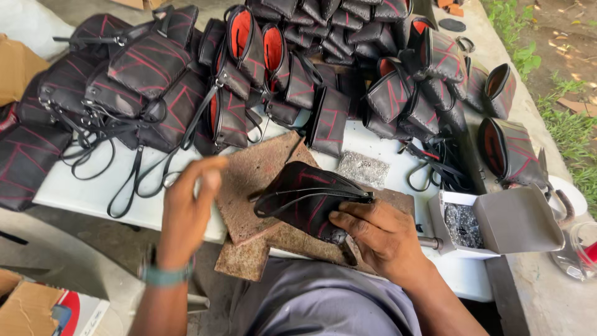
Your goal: The person repairs small black pouches with red stitching by attaching metal rivets to the zipper pull tabs. They use a metal punch and hammer to secure the rivets, then test the zipper function on each pouch before moving to the next.
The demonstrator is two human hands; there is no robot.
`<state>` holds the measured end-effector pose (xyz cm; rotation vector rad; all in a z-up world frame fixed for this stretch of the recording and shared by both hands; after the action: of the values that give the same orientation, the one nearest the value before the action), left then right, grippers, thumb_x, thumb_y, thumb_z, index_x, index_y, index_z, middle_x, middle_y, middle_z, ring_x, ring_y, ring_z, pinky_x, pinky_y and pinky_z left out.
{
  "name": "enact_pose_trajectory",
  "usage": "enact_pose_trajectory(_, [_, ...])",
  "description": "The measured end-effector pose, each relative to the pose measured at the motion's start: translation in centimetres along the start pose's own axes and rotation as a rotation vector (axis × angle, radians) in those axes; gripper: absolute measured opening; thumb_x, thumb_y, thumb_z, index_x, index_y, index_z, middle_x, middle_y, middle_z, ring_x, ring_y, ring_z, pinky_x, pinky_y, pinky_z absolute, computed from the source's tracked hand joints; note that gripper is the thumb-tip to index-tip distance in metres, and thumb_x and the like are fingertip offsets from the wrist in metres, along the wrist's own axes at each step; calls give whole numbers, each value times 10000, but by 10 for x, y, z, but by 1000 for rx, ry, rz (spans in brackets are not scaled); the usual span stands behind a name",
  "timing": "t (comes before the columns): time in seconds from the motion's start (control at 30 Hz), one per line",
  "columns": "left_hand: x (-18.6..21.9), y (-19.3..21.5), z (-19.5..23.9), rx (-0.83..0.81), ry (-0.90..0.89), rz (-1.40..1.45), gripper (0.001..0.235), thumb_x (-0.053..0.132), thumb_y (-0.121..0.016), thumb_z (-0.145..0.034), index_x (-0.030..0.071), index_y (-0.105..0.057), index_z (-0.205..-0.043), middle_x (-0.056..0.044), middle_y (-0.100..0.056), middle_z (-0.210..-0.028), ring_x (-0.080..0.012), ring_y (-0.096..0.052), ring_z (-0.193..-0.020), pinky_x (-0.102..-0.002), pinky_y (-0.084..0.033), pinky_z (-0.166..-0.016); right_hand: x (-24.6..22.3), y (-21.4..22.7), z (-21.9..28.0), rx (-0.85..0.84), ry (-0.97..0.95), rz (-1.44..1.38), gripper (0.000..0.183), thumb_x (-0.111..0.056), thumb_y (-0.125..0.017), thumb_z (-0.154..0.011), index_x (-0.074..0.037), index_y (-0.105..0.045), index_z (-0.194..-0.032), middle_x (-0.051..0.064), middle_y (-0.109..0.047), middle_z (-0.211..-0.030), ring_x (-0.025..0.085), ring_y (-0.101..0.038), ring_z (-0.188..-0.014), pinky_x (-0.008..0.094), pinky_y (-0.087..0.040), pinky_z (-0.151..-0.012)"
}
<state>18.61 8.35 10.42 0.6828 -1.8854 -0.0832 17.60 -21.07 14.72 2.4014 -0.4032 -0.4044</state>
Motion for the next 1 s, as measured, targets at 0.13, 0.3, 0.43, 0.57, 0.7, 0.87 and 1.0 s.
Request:
enact_pose_trajectory(0.13, [112,-63,71,-109,-737,-290,751,512,-735,-790,17,-556,-1326,-202,-637,-1253,-362,-608,-1171,-483,-469,-1018,0,-2,-7,19,-19,-90,394,41,-748,-753,-67,-719,-1131,97,-722,-1054,266,-733,-905,349,-594,-731])
enact_pose_trajectory(0.3, [86,-99,21,-195,-372,-15,481,319,-764,-919,50,-589,-1278,-129,-730,-1161,-240,-731,-1072,-367,-578,-901,11,24,-10,170,-199,-82,467,-139,-894,-775,-81,-690,-1191,89,-687,-1127,225,-715,-974,335,-575,-845])
enact_pose_trajectory(0.43, [62,-101,13,-264,-170,327,440,300,-754,-929,45,-596,-1250,-79,-762,-1045,-142,-733,-968,-287,-586,-875,41,44,-3,190,-272,-396,857,-371,-925,-700,-35,-536,-1386,94,-547,-1275,218,-585,-1137,352,-457,-1024])
enact_pose_trajectory(0.57, [64,-106,38,-391,-209,553,419,321,-719,-1020,22,-580,-1278,-50,-679,-1141,-114,-627,-1078,-288,-534,-975,40,-5,12,-193,-247,-959,741,-359,-843,-841,25,-569,-1412,151,-615,-1387,282,-567,-1310,392,-407,-1150])
enact_pose_trajectory(0.7, [59,-95,48,-405,-136,529,415,343,-691,-1029,30,-580,-1278,-12,-626,-1077,-101,-586,-990,-276,-519,-907,44,-42,19,-271,-292,-806,508,-368,-715,-977,15,-654,-1305,126,-723,-1184,241,-698,-1111,367,-528,-969])
enact_pose_trajectory(0.87, [63,-80,51,-350,-251,508,424,337,-632,-1047,40,-544,-1335,2,-601,-1113,-69,-562,-987,-242,-485,-876,58,-56,34,-349,-393,-667,359,-291,-687,-942,-19,-701,-1175,90,-799,-1004,175,-730,-891,323,-580,-810])
enact_pose_trajectory(1.0, [44,-91,51,-398,-128,534,355,322,-656,-1058,72,-597,-1303,26,-627,-1016,-40,-575,-876,-220,-504,-787,99,-54,72,-578,-787,-371,328,-204,-719,-905,-56,-749,-1196,146,-736,-927,273,-693,-702,394,-580,-660])
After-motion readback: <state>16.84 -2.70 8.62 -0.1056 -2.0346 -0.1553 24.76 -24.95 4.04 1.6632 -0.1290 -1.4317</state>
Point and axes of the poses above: each hand's wrist, its own z-axis away from the middle knuckle, its own y-axis out of the back of the hand, x = y × z, the point moved 9 cm from there along -z, towards the middle knuckle
